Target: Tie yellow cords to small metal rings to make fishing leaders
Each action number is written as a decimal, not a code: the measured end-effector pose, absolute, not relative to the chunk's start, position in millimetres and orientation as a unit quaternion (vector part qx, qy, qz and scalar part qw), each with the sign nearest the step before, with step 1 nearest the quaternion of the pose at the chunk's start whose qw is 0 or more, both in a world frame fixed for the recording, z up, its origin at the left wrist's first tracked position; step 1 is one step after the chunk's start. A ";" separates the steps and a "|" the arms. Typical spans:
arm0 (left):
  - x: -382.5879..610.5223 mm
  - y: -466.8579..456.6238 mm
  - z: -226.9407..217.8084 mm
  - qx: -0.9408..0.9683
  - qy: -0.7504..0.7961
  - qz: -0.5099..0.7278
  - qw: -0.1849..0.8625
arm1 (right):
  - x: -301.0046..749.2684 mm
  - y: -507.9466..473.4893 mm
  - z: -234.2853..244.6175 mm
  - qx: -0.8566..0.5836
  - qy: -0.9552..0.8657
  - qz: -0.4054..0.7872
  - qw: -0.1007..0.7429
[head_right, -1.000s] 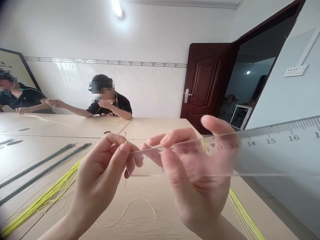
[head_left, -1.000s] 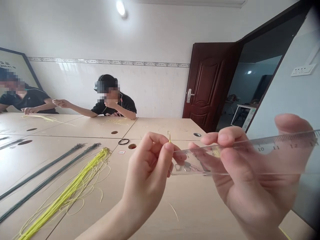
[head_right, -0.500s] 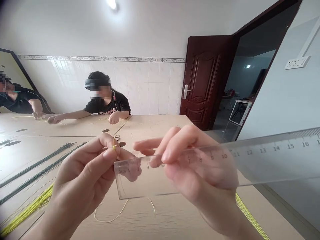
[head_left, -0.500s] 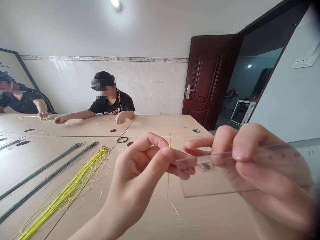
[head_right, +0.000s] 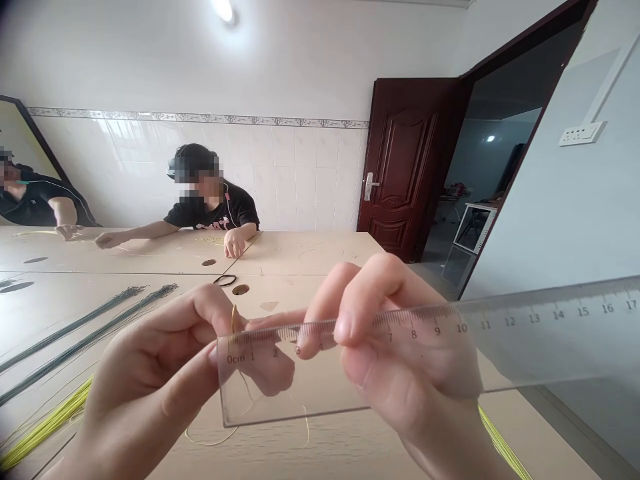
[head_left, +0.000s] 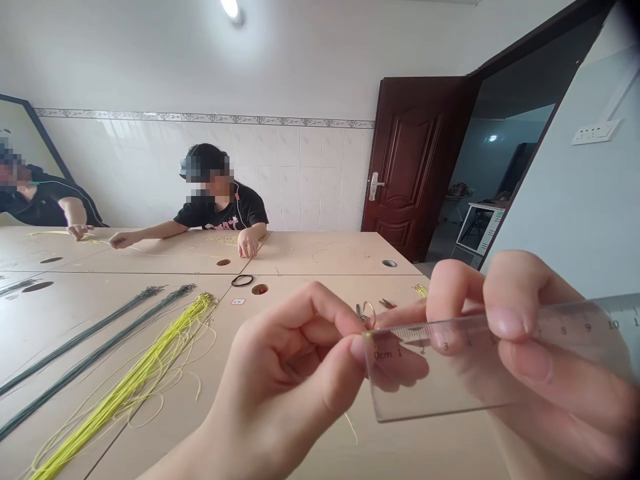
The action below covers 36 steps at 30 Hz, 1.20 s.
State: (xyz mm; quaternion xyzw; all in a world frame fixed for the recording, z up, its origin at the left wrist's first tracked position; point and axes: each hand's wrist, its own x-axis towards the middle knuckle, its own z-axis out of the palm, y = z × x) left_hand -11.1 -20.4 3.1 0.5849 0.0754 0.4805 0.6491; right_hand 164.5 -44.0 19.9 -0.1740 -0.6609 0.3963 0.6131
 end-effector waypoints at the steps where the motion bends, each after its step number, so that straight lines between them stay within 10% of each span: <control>1: -10.6 -21.0 2.6 0.579 0.071 0.481 0.655 | 164.8 -44.2 20.1 -0.171 -0.663 0.400 0.609; 36: -9.5 -26.3 3.0 0.575 0.045 0.491 0.654 | 166.6 -41.6 18.0 -0.116 -0.671 0.435 0.590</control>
